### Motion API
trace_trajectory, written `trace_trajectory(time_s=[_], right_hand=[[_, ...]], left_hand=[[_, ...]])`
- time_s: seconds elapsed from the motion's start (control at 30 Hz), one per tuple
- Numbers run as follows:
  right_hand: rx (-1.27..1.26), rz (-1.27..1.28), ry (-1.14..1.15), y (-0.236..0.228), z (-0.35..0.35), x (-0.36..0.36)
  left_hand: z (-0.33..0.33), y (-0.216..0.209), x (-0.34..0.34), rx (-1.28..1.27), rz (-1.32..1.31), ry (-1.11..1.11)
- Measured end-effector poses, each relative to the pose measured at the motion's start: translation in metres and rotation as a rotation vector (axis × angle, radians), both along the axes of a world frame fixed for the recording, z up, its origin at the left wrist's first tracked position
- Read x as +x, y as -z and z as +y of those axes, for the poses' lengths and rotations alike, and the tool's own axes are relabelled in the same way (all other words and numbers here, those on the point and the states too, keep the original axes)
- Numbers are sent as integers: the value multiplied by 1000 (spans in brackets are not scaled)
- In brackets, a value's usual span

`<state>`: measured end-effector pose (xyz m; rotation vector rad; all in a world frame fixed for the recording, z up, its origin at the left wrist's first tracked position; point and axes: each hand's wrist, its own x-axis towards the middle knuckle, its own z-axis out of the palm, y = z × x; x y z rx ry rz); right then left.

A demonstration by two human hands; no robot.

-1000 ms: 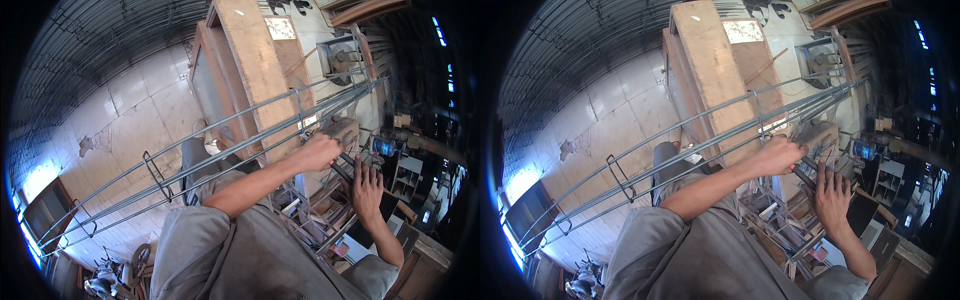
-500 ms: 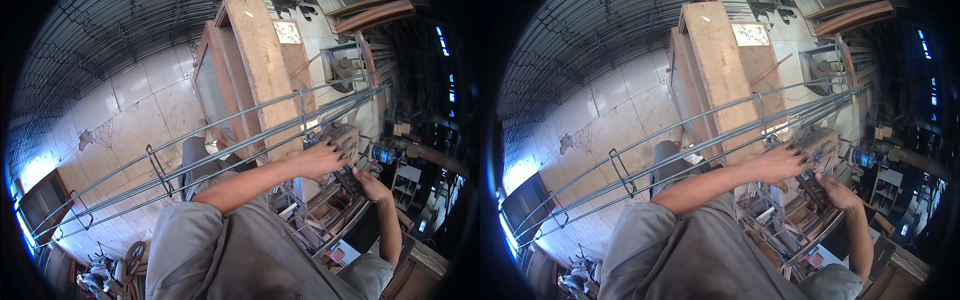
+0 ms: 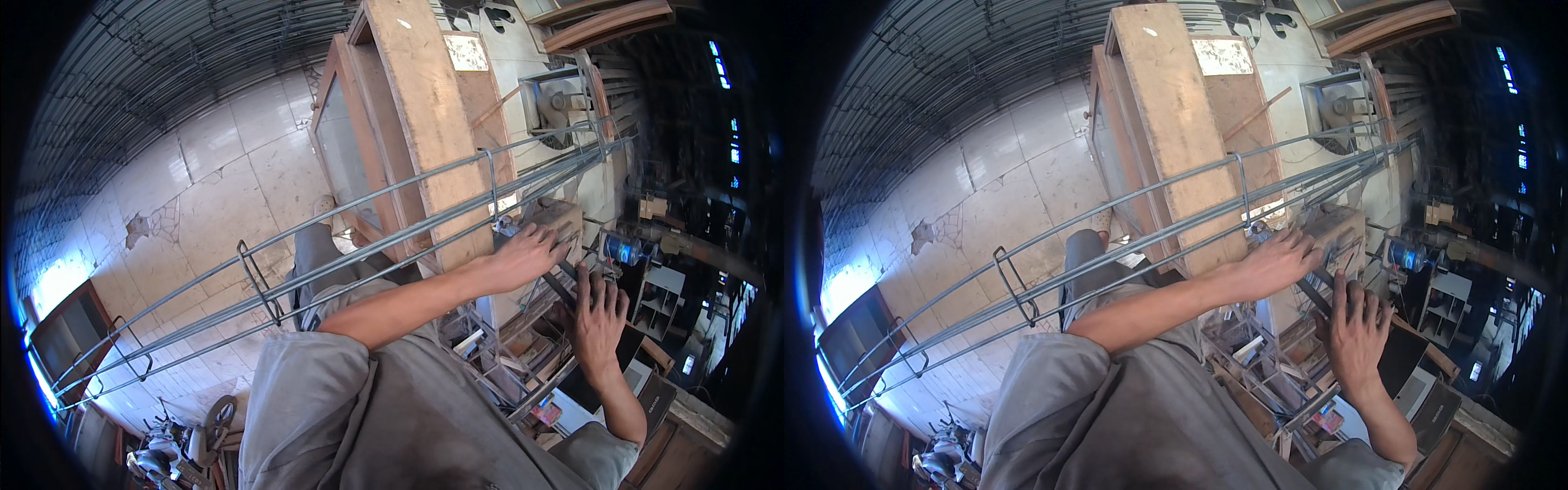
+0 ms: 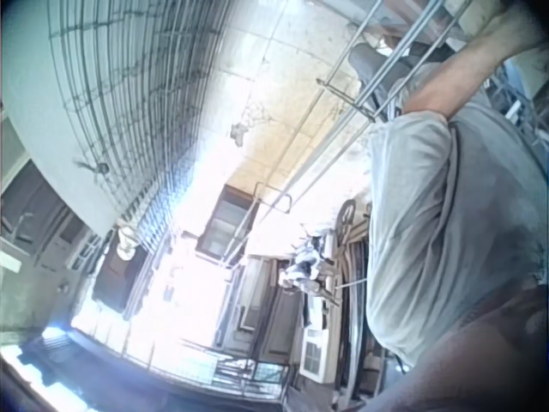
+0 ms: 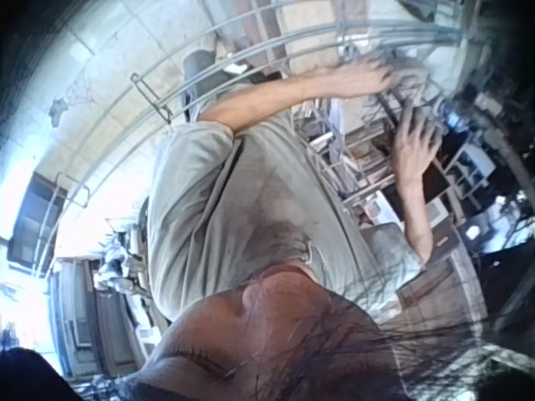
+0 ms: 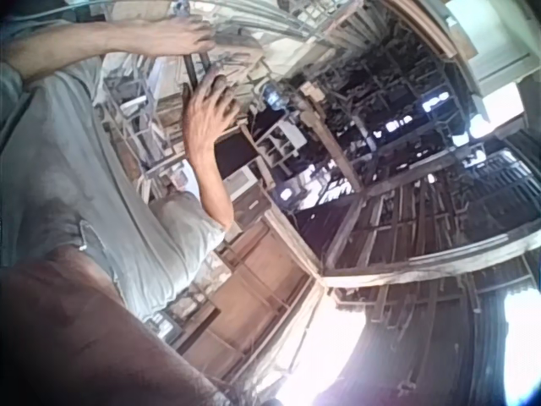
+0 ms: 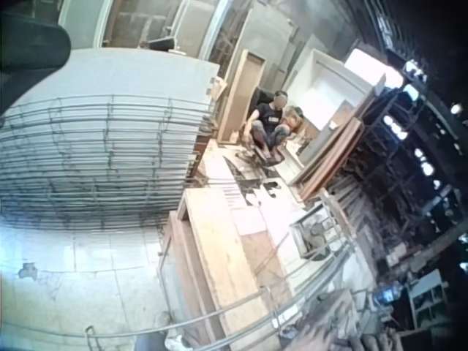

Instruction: The person assembles a metal cage structure by hand and using pliers. The person positions metal rods against a wooden frame, threads thin wire around the intersections, and twists the wire tight with pliers to secure the joints.

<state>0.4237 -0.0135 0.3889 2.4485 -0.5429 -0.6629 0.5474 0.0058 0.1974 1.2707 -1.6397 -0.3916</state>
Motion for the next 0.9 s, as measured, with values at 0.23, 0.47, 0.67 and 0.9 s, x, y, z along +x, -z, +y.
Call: trace_trajectory(time_s=[0.23, 0.47, 0.67, 0.9], right_hand=[[-187, -16, -231, 20, -35, -20], [116, -57, 128, 20, -51, -17], [692, -140, 592, 20, -55, -5], [1007, -332, 633, 37, -29, -57]], left_hand=[[-6, -3, 2, 19, 99, 24], [-3, 1, -6, -44, -21, -79], [-3, 3, -5, -18, -8, 142], [2, 0, -19, 32, 169, 288]])
